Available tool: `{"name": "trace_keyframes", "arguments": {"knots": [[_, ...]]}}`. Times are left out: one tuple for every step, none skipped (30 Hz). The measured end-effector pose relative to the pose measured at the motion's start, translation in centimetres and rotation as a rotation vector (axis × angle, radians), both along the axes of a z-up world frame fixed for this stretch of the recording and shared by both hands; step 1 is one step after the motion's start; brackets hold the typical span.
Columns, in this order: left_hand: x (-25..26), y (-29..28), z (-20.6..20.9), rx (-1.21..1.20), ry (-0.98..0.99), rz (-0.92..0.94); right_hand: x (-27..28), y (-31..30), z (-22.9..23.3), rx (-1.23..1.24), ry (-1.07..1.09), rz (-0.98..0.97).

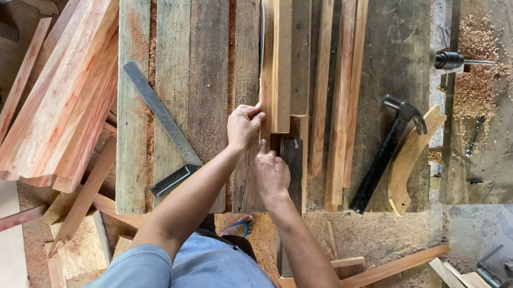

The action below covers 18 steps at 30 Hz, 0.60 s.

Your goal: Measuring and aligning wooden pieces at a workbench in a carpentry workshop.

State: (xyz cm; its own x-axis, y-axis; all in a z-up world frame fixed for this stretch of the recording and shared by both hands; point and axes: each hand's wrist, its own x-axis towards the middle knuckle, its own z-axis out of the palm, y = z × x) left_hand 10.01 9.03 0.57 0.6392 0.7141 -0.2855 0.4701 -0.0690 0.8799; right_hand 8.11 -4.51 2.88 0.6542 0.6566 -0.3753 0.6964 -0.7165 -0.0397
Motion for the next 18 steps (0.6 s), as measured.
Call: {"name": "trace_keyframes", "arguments": {"knots": [[0.1,0.1,0.1,0.003,0.008,-0.004,0.1,0.3,1.3,0.034,-0.02,0.003],[0.1,0.1,0.3,0.006,0.016,-0.009,0.1,0.7,2.5,0.069,-0.04,0.005],[0.2,0.1,0.1,0.007,0.015,-0.008,0.2,0.4,1.1,0.069,-0.041,0.005],[0.2,0.1,0.0,0.034,-0.008,-0.009,0.2,0.2,-0.3,0.039,-0.017,-0.004],[0.1,0.0,-0.1,0.061,-0.028,-0.01,0.2,-0.1,-1.6,0.008,0.01,-0.013],[-0.7,-0.3,-0.4,0.061,-0.026,-0.01,0.2,0.0,-1.9,0.008,0.012,-0.013],[-1.4,-0.7,-0.8,0.065,-0.017,-0.03,0.3,-0.1,-2.1,0.003,0.012,-0.005],[-2.0,-1.2,-1.1,0.069,-0.009,-0.049,0.4,-0.1,-2.4,-0.003,0.011,0.004],[-2.3,-1.2,-0.7,0.073,-0.011,-0.05,0.6,0.3,-1.1,0.0,0.009,0.002],[-2.5,-1.1,-0.4,0.055,-0.008,-0.065,0.7,0.7,0.1,0.031,-0.012,-0.004],[-3.1,-1.5,-0.1,0.034,0.0,-0.081,0.4,0.9,1.3,0.057,-0.029,-0.011],[-3.1,-1.5,-0.1,0.032,0.003,-0.084,0.4,0.9,1.3,0.056,-0.025,-0.014],[-3.1,-1.5,0.0,0.012,-0.025,-0.07,0.5,1.0,1.4,0.062,-0.017,-0.025],[-3.0,-1.5,0.2,-0.007,-0.054,-0.056,0.6,1.0,1.5,0.068,-0.009,-0.037],[-2.9,-1.4,0.2,-0.006,-0.054,-0.054,0.7,1.1,1.4,0.069,-0.009,-0.035],[-2.7,-1.3,0.2,0.004,-0.058,-0.05,0.8,1.2,1.4,0.068,-0.019,-0.029],[-2.6,-1.2,0.2,0.014,-0.063,-0.049,0.8,1.3,1.4,0.066,-0.03,-0.026],[-2.5,-1.1,0.3,0.014,-0.063,-0.049,0.9,1.4,1.6,0.067,-0.03,-0.026]]}}
